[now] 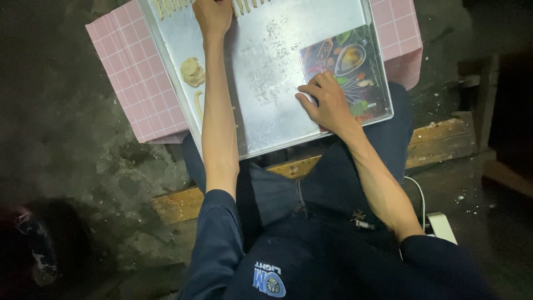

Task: Shaping small pieces of dough into thin strips by rolling them on a flat surface and arranging them on a baking tray.

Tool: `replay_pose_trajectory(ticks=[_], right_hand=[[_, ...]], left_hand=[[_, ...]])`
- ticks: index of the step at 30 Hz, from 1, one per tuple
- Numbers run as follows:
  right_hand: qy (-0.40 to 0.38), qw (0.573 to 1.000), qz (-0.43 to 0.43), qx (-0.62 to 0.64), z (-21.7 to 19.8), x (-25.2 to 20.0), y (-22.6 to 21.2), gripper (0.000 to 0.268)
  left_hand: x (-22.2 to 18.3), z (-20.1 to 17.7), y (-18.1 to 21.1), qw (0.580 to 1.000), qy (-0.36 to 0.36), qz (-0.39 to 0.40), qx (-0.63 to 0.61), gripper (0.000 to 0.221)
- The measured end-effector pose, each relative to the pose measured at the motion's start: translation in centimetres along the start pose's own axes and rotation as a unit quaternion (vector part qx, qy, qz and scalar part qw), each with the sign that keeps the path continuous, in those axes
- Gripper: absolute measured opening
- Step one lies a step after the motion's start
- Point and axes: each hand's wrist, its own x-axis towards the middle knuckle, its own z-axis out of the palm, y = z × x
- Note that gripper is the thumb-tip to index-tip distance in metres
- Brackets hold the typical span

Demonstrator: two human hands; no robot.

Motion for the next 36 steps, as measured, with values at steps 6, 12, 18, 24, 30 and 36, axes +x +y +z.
replay_pose_trajectory(ticks=[6,12,18,24,30,36], right_hand=[[0.003,1.000,-0.005,-0.006,-0.2,0.1,0.0,0.009],[-0.002,0.996,-0.091,0.007,-0.7,0.2,-0.5,0.010],[-0.003,0.992,-0.115,-0.050,2.6,-0.1,-2.9,0.016],[-0.119,0.988,-0.099,-0.028,9.7,2.2,-7.6,0.016],[-0.194,0.966,-0.151,-0.081,14.7,4.7,-9.6,0.028],[-0.174,0.968,-0.167,-0.062,15.5,3.8,-9.7,0.008]], left_hand=[[-1.3,0.2,-1.1,1.000,0.009,0.000,-0.007,0.029],[-6.1,-6.2,4.5,0.998,-0.014,-0.039,0.040,0.034],[-15.5,-15.2,7.6,0.998,0.063,0.030,0.011,0.024],[-25.8,-17.4,6.8,0.989,0.136,0.038,0.038,0.018],[-31.7,-15.4,5.7,0.969,0.229,0.083,0.032,0.009],[-32.7,-15.4,5.7,0.963,0.244,0.114,0.001,0.010]])
